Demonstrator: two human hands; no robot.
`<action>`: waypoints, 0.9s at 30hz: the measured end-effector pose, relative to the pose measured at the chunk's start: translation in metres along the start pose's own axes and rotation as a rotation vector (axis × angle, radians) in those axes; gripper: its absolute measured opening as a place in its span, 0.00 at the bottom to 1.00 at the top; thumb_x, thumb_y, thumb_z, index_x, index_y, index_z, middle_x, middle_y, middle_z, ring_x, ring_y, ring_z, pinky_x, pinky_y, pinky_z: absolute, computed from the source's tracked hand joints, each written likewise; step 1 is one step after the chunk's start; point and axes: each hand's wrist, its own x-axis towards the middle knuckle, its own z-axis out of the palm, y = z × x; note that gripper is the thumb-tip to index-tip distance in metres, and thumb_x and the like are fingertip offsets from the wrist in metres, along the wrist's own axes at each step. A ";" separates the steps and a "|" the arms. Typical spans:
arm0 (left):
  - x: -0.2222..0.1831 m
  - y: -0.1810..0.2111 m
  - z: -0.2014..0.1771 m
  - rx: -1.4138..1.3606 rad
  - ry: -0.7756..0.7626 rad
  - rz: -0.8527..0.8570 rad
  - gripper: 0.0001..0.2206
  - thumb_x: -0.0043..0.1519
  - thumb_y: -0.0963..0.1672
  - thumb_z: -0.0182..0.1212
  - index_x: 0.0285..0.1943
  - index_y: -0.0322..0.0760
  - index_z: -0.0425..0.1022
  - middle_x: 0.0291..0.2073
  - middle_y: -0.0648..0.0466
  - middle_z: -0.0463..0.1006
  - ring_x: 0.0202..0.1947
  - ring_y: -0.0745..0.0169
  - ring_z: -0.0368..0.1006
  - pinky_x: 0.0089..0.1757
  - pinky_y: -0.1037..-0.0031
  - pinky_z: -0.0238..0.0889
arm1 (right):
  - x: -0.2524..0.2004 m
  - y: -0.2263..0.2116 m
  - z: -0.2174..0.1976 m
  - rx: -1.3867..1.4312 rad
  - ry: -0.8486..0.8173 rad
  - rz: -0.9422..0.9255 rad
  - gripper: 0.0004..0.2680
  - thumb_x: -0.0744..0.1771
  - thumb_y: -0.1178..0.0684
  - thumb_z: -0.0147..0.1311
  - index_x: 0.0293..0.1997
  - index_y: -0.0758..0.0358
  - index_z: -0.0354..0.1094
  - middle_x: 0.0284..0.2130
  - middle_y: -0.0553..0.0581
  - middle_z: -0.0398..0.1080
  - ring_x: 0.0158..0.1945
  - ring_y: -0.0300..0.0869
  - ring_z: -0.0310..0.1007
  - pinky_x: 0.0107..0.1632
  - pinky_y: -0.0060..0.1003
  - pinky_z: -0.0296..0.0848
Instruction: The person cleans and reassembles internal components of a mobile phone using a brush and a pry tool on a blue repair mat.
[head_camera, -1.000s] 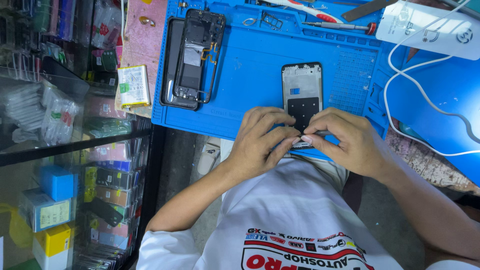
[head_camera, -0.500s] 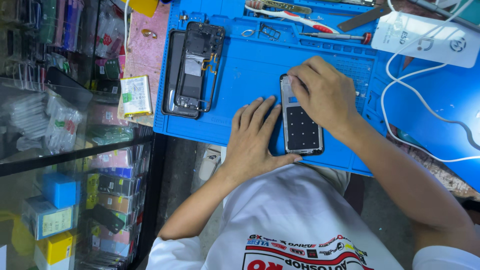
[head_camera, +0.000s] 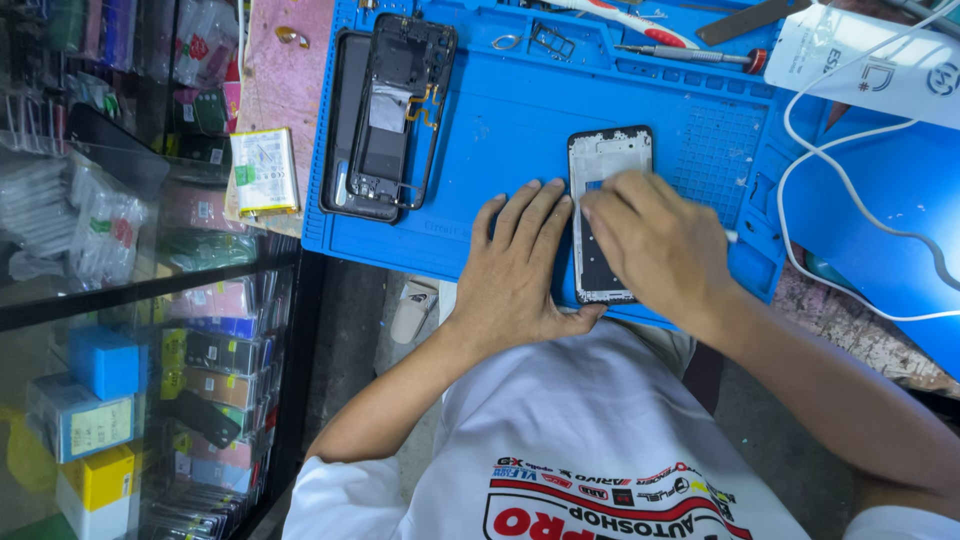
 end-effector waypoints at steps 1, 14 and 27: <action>0.000 0.000 0.001 0.007 0.004 0.000 0.49 0.50 0.63 0.67 0.69 0.23 0.64 0.70 0.37 0.62 0.72 0.39 0.55 0.67 0.45 0.44 | -0.008 -0.004 -0.003 0.017 -0.018 -0.011 0.04 0.66 0.57 0.60 0.44 0.61 0.75 0.39 0.53 0.70 0.41 0.46 0.76 0.36 0.40 0.75; -0.003 0.001 0.008 0.049 0.001 0.017 0.49 0.46 0.61 0.67 0.68 0.21 0.64 0.69 0.35 0.61 0.71 0.36 0.56 0.66 0.42 0.46 | -0.040 -0.009 -0.024 0.032 -0.395 -0.281 0.09 0.61 0.54 0.57 0.42 0.59 0.73 0.37 0.51 0.69 0.41 0.42 0.72 0.35 0.37 0.75; 0.010 0.049 0.018 -0.037 0.174 -0.166 0.60 0.45 0.66 0.68 0.77 0.26 0.47 0.66 0.29 0.59 0.64 0.30 0.58 0.62 0.41 0.48 | -0.028 0.036 -0.049 0.228 0.067 0.099 0.03 0.69 0.60 0.62 0.45 0.65 0.75 0.41 0.57 0.74 0.41 0.44 0.76 0.39 0.36 0.72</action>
